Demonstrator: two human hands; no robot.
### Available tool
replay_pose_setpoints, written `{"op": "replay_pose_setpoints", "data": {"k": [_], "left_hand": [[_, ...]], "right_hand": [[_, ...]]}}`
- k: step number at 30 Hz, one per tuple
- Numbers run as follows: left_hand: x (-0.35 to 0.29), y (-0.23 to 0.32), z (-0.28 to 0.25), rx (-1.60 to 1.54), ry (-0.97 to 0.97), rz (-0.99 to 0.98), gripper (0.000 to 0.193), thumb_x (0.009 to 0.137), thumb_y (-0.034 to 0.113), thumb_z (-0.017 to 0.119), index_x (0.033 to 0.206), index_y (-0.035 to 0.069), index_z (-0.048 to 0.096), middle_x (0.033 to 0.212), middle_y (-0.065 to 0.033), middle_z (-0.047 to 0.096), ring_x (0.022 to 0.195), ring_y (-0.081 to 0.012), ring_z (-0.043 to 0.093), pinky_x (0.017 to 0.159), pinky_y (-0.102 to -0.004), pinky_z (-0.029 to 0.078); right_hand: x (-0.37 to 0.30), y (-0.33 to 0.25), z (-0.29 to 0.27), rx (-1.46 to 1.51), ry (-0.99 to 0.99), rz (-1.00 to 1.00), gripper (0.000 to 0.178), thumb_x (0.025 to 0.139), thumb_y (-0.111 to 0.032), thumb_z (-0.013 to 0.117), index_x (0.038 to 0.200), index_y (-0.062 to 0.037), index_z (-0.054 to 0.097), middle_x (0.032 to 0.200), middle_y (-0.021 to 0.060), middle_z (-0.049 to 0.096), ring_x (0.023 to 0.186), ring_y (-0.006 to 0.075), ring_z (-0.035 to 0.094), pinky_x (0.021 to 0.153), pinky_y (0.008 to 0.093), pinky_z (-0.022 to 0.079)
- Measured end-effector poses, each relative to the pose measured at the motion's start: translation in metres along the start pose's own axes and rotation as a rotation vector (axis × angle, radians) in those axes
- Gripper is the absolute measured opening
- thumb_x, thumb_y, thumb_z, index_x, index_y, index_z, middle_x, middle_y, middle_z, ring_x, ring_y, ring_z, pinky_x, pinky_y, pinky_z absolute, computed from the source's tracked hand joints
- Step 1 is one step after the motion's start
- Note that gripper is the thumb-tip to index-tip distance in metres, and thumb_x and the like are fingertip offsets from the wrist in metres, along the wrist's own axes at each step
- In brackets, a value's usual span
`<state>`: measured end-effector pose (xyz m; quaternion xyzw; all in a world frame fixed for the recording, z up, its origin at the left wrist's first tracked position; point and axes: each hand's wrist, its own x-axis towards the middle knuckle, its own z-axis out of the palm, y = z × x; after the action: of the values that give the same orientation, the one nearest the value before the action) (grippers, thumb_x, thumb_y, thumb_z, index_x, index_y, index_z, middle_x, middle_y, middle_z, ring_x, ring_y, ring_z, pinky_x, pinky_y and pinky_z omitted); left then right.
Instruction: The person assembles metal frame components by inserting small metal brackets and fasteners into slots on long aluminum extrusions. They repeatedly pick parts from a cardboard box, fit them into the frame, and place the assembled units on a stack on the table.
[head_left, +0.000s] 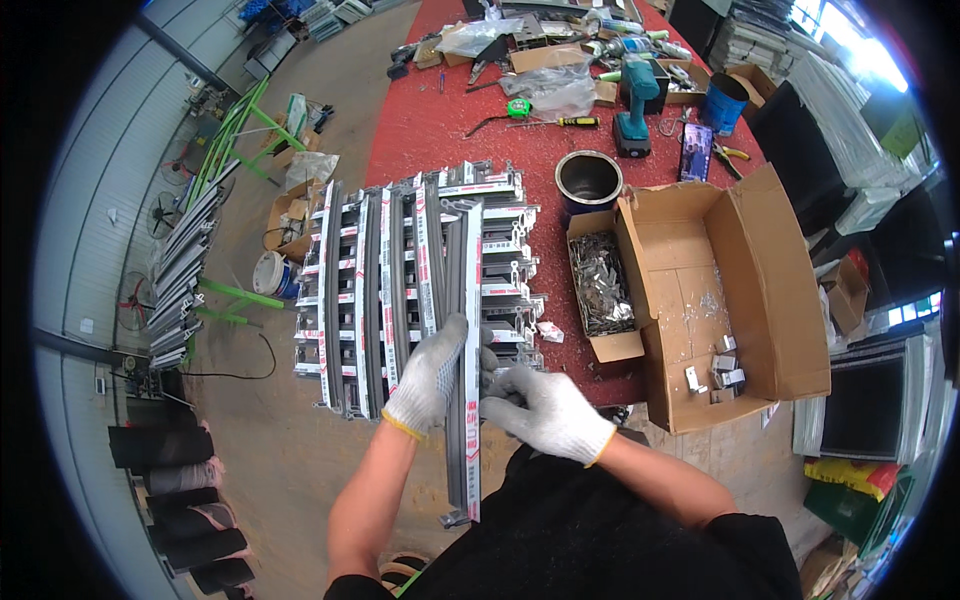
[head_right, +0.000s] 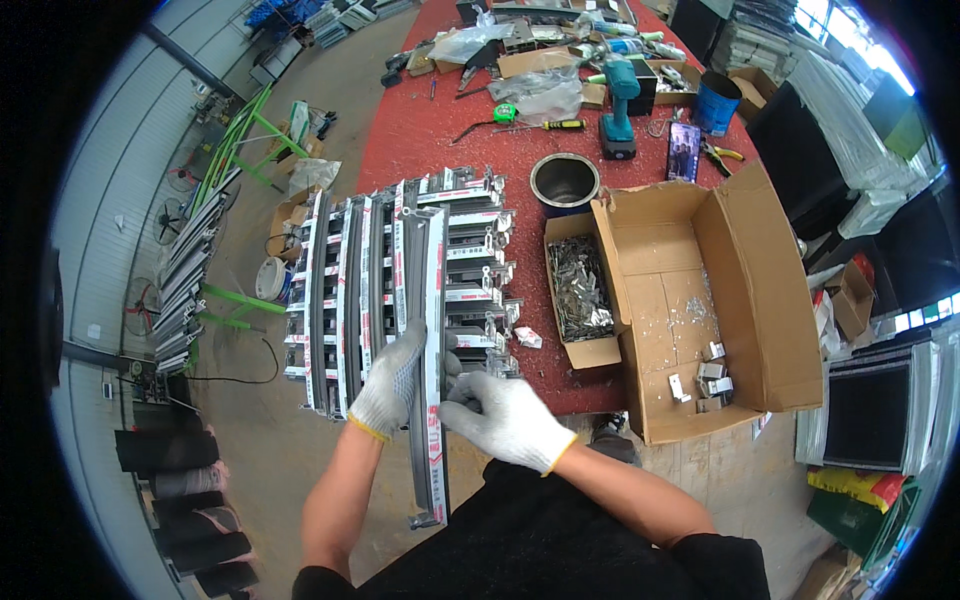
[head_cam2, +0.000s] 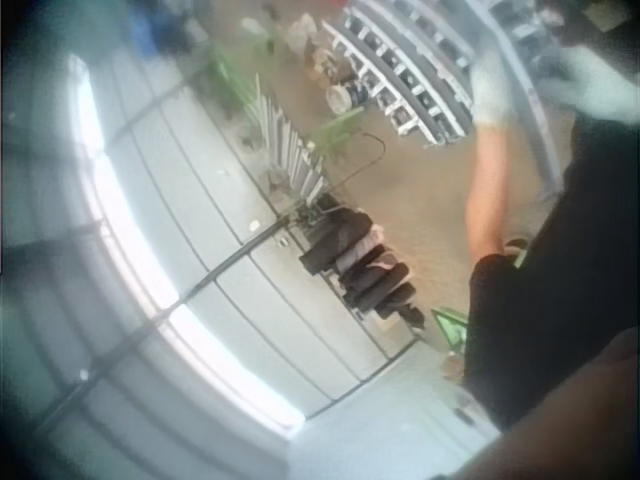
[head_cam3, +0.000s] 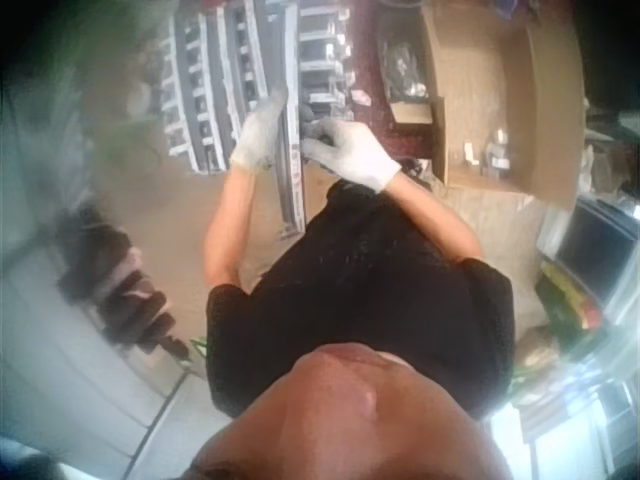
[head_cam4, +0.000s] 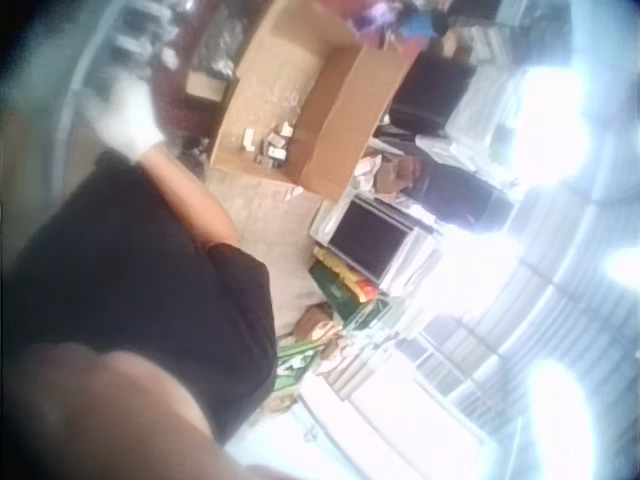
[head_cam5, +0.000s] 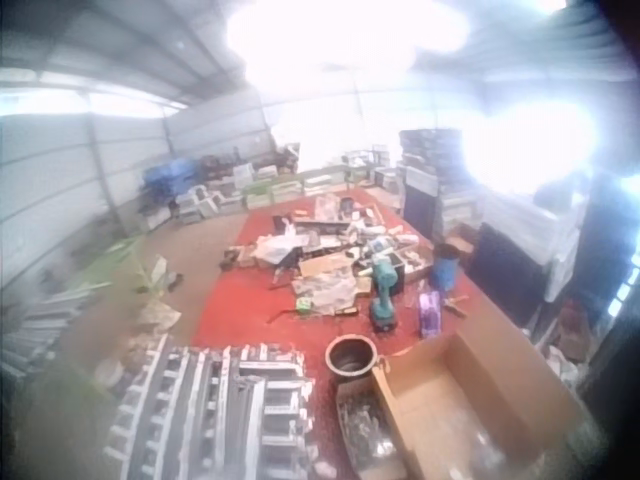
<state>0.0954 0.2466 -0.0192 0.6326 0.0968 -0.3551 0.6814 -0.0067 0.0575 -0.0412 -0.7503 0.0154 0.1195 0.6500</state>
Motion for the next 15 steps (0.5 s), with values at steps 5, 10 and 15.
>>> {"op": "replay_pose_setpoints", "data": {"k": [5, 10, 15], "left_hand": [[0.038, 0.007, -0.013, -0.113, 0.028, 0.017, 0.066, 0.118, 0.062, 0.057, 0.130, -0.001, 0.072, 0.096, -0.0136, 0.079, 0.084, -0.0234, 0.078, 0.075, -0.0373, 0.066], [0.063, 0.017, -0.022, -0.111, 0.036, 0.092, 0.058, 0.117, 0.054, 0.062, 0.130, -0.001, 0.073, 0.106, -0.0159, 0.082, 0.092, -0.0232, 0.079, 0.083, -0.0377, 0.066], [0.033, 0.029, -0.036, 0.327, 0.236, 0.309, 0.059, 0.113, 0.041, 0.070, 0.150, -0.006, 0.066, 0.136, -0.0164, 0.078, 0.121, -0.0218, 0.074, 0.103, -0.0363, 0.059]], "right_hand": [[0.032, -0.006, 0.024, -0.227, 0.056, 0.024, 0.054, 0.097, -0.046, 0.085, 0.114, 0.0044, 0.075, 0.093, 0.0270, 0.081, 0.090, 0.0416, 0.084, 0.083, 0.0500, 0.065], [0.068, -0.006, 0.022, -0.255, 0.181, -0.044, 0.056, 0.095, -0.045, 0.081, 0.113, 0.0073, 0.075, 0.092, 0.0307, 0.080, 0.093, 0.0471, 0.083, 0.086, 0.0528, 0.065], [0.102, -0.008, 0.005, -0.412, 0.174, 0.062, 0.058, 0.089, -0.044, 0.080, 0.110, 0.0095, 0.077, 0.099, 0.0347, 0.080, 0.101, 0.0488, 0.082, 0.091, 0.0538, 0.065]]}}
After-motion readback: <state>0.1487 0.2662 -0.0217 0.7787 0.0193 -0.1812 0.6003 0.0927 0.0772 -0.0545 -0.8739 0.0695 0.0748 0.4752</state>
